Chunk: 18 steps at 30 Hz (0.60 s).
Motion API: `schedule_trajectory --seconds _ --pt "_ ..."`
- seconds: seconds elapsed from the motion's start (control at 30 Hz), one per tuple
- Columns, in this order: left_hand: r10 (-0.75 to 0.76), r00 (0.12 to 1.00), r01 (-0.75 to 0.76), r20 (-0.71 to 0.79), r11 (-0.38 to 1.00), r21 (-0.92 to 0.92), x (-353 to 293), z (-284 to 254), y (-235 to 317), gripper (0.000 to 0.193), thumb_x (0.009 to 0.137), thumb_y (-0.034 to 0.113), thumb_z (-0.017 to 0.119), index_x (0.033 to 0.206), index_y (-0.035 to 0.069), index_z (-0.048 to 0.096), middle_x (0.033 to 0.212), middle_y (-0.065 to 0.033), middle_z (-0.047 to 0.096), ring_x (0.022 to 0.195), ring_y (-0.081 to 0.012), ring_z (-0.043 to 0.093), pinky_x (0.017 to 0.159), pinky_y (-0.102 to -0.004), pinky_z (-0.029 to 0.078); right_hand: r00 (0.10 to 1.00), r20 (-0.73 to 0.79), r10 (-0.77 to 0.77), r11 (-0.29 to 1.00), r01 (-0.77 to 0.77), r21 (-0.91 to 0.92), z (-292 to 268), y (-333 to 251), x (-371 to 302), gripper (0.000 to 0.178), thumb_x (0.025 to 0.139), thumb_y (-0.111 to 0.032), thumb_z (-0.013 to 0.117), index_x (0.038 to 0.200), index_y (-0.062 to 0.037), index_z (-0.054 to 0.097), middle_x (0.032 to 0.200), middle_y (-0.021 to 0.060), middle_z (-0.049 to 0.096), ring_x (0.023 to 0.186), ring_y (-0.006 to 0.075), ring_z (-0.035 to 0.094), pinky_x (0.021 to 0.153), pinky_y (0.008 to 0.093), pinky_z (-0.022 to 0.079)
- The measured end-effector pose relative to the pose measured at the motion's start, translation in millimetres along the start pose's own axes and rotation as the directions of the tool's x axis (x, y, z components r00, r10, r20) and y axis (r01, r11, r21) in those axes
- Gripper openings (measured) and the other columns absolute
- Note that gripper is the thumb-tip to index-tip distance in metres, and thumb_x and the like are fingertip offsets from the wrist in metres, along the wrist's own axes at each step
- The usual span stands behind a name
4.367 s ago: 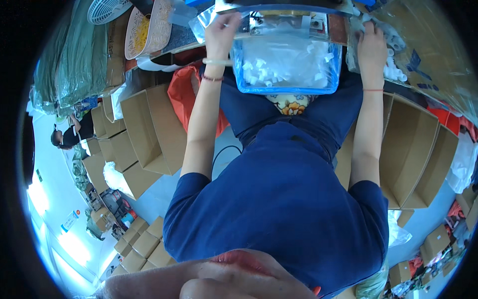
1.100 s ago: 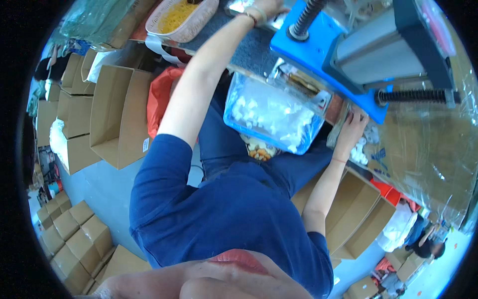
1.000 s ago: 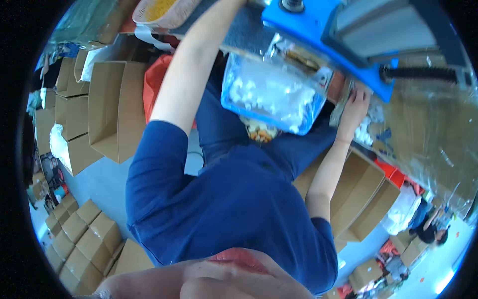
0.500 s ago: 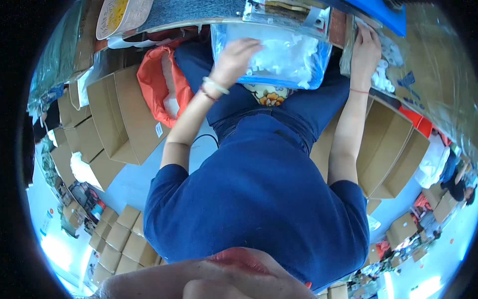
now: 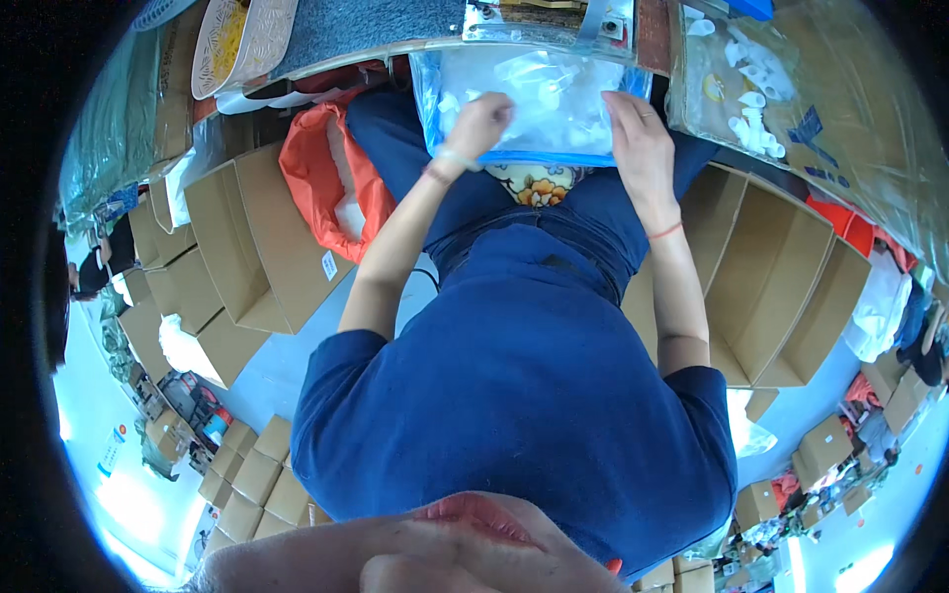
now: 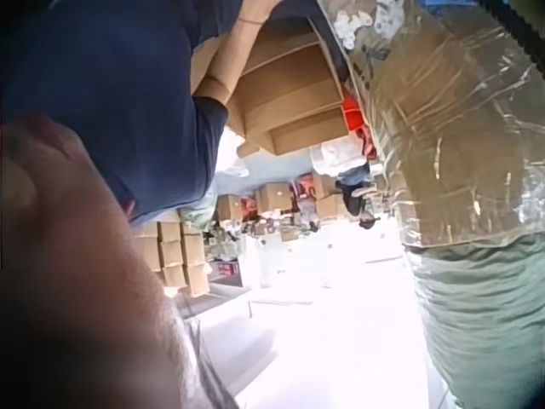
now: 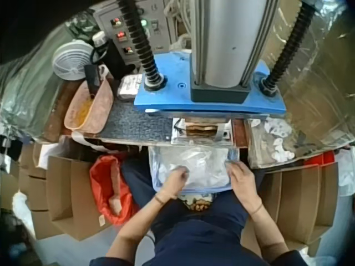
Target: Filling plastic bags with white stuffing material and sealing them using a heat sealing machine.
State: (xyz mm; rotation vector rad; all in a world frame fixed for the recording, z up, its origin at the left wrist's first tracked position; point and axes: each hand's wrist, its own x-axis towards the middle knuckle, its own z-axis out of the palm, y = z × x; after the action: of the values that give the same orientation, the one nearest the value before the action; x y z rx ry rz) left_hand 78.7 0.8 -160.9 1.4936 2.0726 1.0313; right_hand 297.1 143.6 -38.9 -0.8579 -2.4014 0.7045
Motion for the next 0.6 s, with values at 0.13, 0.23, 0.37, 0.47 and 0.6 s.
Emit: schedule_trajectory --seconds 0.13,0.23,0.37,0.47,0.6 --pt "-0.251 0.960 0.223 -0.124 0.953 -0.203 -21 -136 48 0.009 0.088 0.005 0.062 0.097 0.002 0.064 0.087 -0.0118 0.068 0.074 -0.0166 0.068 0.066 -0.0298 0.053 0.976 0.187 0.109 0.991 -0.091 -0.098 59 48 -10 0.027 0.093 -0.013 0.060 0.119 -0.0093 0.063 0.119 0.0149 0.063 0.110 0.0316 0.061 0.092 0.0377 0.050" --pt "-0.451 0.843 0.197 -0.295 0.767 -0.611 -35 -206 58 0.004 0.091 -0.001 0.061 0.095 -0.001 0.062 0.093 -0.0093 0.069 0.075 -0.0171 0.068 0.069 -0.0273 0.057 0.902 0.423 0.089 0.978 0.001 -0.208 120 71 -11 0.045 0.093 -0.026 0.059 0.136 -0.0133 0.051 0.142 0.0163 0.048 0.127 0.0370 0.048 0.102 0.0457 0.043" --pt "-0.568 0.635 -0.072 -0.523 0.631 -0.772 -14 -230 32 0.006 0.089 -0.002 0.063 0.094 -0.001 0.061 0.095 -0.0093 0.066 0.090 -0.0175 0.065 0.076 -0.0318 0.058 0.741 0.632 0.229 0.950 -0.028 -0.312 174 74 -1 0.053 0.092 -0.033 0.059 0.140 -0.0135 0.046 0.153 0.0144 0.035 0.132 0.0410 0.042 0.103 0.0537 0.041" --pt "-0.574 0.685 -0.141 -0.449 0.501 -0.854 40 -220 -24 0.012 0.087 -0.002 0.065 0.095 -0.006 0.056 0.098 -0.0147 0.064 0.092 -0.0261 0.066 0.081 -0.0423 0.059 0.836 0.512 0.196 0.951 -0.036 -0.306 186 76 1 0.054 0.091 -0.032 0.061 0.139 -0.0124 0.047 0.151 0.0177 0.036 0.131 0.0422 0.042 0.103 0.0538 0.041" --pt "-0.502 0.772 -0.172 -0.390 0.426 -0.888 87 -195 -75 0.036 0.084 -0.013 0.061 0.115 -0.011 0.045 0.111 -0.0327 0.059 0.100 -0.0452 0.065 0.094 -0.0538 0.054 0.925 0.379 0.044 0.959 0.067 -0.277 152 82 -6 0.050 0.091 -0.028 0.062 0.136 -0.0083 0.049 0.139 0.0184 0.050 0.126 0.0387 0.048 0.103 0.0468 0.043"
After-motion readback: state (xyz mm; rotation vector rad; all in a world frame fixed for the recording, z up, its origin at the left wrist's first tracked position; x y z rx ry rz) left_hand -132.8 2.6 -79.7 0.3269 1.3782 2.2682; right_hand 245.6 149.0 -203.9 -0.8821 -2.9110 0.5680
